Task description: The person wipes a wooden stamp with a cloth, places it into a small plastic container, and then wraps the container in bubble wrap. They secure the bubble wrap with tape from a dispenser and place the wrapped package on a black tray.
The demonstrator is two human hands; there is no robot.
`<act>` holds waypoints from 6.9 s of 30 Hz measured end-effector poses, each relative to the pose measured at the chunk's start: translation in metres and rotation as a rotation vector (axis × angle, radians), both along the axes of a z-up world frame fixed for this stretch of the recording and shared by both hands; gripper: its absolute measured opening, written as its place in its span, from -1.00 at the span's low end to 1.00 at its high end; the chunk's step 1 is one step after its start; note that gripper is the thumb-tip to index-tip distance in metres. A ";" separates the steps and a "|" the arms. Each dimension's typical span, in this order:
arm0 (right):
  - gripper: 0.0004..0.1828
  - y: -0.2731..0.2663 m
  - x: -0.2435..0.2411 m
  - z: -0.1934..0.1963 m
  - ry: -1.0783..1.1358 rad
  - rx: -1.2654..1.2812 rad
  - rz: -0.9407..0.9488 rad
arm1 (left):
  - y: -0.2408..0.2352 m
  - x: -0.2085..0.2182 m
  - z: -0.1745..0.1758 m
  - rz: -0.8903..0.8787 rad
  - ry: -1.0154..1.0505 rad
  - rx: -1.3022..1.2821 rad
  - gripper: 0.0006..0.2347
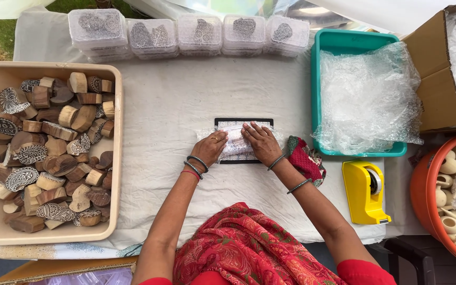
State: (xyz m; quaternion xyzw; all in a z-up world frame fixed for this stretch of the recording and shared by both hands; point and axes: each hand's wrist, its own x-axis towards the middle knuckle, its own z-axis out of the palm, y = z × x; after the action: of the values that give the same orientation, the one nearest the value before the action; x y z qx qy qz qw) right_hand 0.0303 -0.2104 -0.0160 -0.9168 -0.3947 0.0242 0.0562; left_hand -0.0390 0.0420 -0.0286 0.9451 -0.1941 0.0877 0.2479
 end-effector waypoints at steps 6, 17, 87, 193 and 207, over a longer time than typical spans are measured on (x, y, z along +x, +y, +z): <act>-0.38 0.010 -0.006 0.017 -0.092 -0.129 -0.042 | 0.015 -0.019 0.013 0.244 0.356 0.120 -0.84; -0.35 0.011 -0.018 0.015 -0.217 -0.023 0.021 | -0.070 -0.002 -0.013 0.222 0.287 0.173 -0.34; 0.11 -0.007 0.015 -0.005 0.280 0.190 -0.253 | -0.049 0.003 0.003 0.204 0.253 -0.063 -0.64; -0.30 0.014 -0.011 0.017 0.208 0.244 0.021 | -0.024 0.002 -0.017 0.104 0.255 -0.150 -0.62; -0.85 0.002 -0.002 0.001 0.496 0.524 -0.109 | -0.029 0.002 -0.010 0.208 0.131 -0.268 -0.76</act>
State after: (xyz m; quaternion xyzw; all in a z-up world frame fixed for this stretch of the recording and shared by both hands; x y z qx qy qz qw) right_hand 0.0281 -0.2080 -0.0151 -0.8571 -0.3125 0.1407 0.3846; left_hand -0.0374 0.0128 -0.0388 0.9224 -0.0651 0.0761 0.3731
